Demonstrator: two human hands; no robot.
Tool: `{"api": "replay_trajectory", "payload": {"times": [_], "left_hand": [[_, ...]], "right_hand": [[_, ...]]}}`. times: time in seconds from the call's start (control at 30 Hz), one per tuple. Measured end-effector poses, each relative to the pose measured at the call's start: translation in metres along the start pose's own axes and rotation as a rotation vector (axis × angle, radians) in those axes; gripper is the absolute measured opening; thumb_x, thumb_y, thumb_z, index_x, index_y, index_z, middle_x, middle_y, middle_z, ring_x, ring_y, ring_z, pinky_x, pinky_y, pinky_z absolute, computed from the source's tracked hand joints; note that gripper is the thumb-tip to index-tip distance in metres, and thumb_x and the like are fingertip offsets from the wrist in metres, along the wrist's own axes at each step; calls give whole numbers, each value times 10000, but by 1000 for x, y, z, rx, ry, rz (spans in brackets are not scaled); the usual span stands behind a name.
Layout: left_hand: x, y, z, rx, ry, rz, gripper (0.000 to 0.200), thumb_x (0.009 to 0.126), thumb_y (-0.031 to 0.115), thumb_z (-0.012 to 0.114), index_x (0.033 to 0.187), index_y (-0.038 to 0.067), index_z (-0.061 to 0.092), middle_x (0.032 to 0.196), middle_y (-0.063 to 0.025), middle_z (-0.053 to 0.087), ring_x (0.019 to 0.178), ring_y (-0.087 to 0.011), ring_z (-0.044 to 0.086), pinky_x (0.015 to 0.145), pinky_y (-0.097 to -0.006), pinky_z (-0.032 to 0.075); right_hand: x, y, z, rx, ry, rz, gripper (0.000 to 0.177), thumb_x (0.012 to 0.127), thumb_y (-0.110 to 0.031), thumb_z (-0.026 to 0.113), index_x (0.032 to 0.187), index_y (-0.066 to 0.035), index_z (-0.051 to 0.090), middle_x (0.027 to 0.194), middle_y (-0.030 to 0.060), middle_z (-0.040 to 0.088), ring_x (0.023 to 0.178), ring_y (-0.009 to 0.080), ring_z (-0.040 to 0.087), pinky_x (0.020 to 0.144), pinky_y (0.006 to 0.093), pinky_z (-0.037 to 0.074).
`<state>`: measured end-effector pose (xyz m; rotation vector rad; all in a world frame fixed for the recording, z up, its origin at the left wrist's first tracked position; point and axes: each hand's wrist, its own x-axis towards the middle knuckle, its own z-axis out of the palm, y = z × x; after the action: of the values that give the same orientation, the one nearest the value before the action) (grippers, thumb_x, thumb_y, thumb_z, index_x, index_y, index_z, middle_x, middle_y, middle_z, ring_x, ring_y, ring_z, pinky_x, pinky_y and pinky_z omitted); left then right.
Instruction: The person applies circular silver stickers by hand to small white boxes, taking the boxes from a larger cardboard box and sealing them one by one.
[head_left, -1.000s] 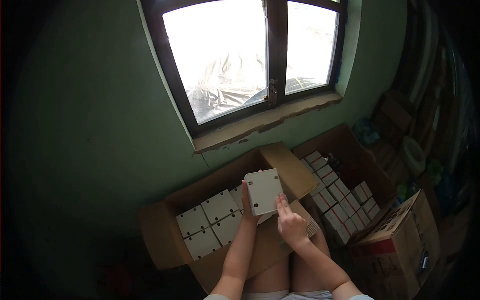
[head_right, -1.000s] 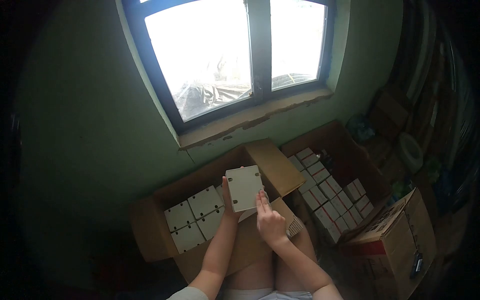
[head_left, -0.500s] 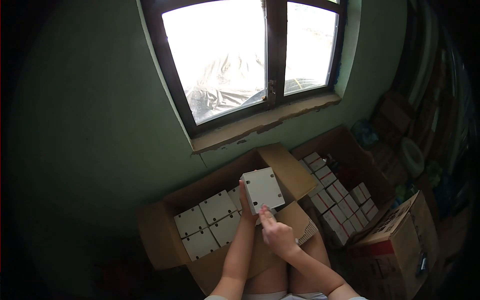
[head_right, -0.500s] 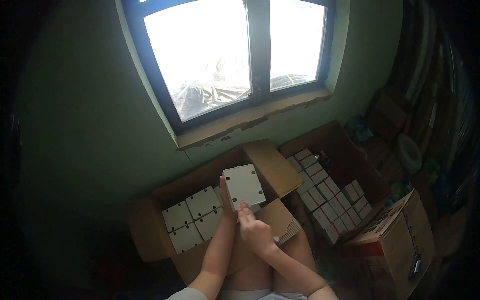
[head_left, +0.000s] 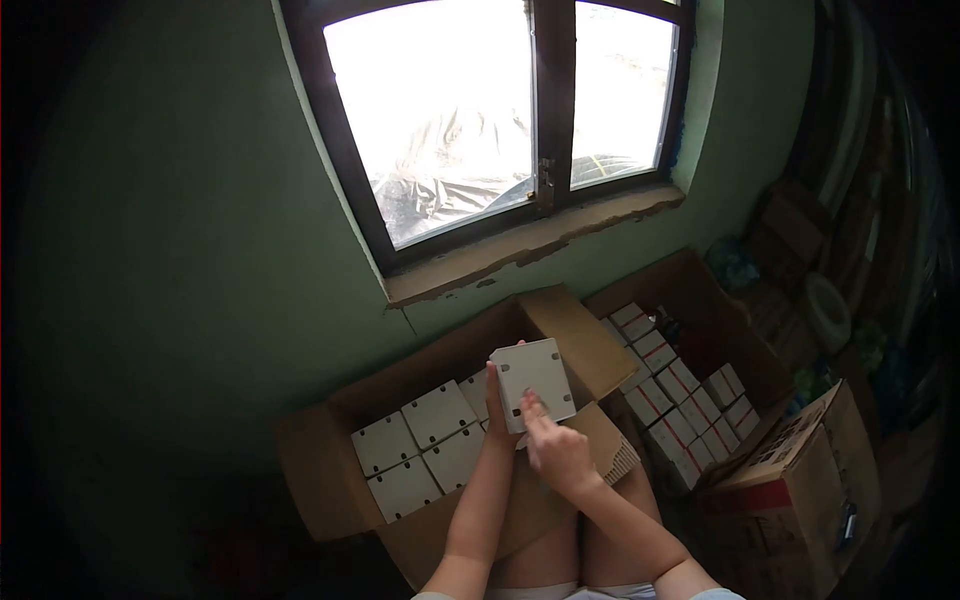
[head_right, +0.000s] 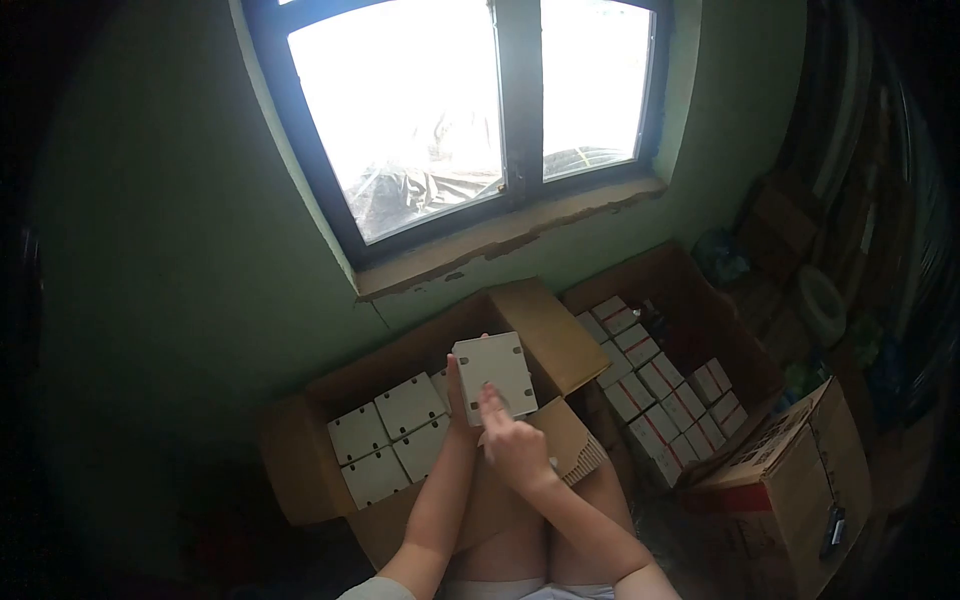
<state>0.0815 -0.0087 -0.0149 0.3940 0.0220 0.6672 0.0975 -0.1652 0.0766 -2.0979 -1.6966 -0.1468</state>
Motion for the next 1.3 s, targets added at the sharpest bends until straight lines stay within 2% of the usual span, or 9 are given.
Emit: {"api": "replay_trajectory", "payload": {"times": [0.07,0.2,0.33,0.5,0.6,0.7,0.93,1.13,1.3], "left_hand": [[-6,2,8,-22,-1,-3,757,987,643,430,1488,77,404,1465,-114,481,1320,-283,496,1083,-468,442],[-3,6,12,-112,-145,6,760,987,636,439,1491,69,390,1470,-118,473,1318,-294,499,1096,-484,441],[-2,0,7,-34,-98,-46,773,974,652,451,1499,89,385,1443,-137,488,1288,-299,523,1077,-476,456],[-10,7,25,46,25,39,779,977,646,454,1510,85,364,1428,-144,495,1278,-296,528,1075,-467,456],[-4,2,26,187,79,49,777,978,642,452,1512,83,364,1428,-148,495,1272,-300,528,1074,-467,454],[-3,1,14,-36,-75,-62,778,978,642,453,1504,73,377,1425,-144,497,1273,-291,525,1075,-464,450],[-9,2,19,-28,38,12,748,994,622,439,1481,55,408,1421,-141,506,1269,-283,524,1071,-439,445],[0,0,-2,-51,-72,-42,754,993,635,426,1476,57,415,1398,-136,526,1268,-272,525,1070,-430,444],[-13,4,20,-31,2,-11,774,983,646,438,1489,62,393,1412,-136,517,1274,-287,522,1072,-460,448]], "right_hand": [[6,12,-3,-125,-5,203,578,855,-104,581,1424,-28,512,1463,120,533,660,282,714,597,368,595],[-7,16,10,-177,25,97,571,861,-115,546,1420,-6,506,1485,120,513,625,228,718,569,344,601],[-2,-9,-8,109,-62,-18,576,874,-127,566,1436,-25,489,1450,118,542,730,305,732,625,385,610],[9,20,2,-41,-89,242,599,882,-156,560,1462,-45,460,1513,103,474,775,320,733,652,410,615],[-2,15,4,-36,-34,107,623,855,-140,579,1451,1,460,1502,110,490,671,301,729,588,397,609],[-1,3,-3,46,-87,65,625,863,-152,578,1462,-29,451,1493,102,500,750,308,732,630,405,610],[20,23,-7,-40,-32,198,585,865,-142,561,1434,-27,489,1472,106,522,799,319,736,678,400,614],[18,-7,-19,109,-111,-23,581,864,-131,566,1428,-15,486,1449,138,538,796,330,735,682,399,618],[34,22,-4,-63,-29,144,565,856,-81,549,1406,35,493,1455,168,526,718,308,741,636,383,616]]}}
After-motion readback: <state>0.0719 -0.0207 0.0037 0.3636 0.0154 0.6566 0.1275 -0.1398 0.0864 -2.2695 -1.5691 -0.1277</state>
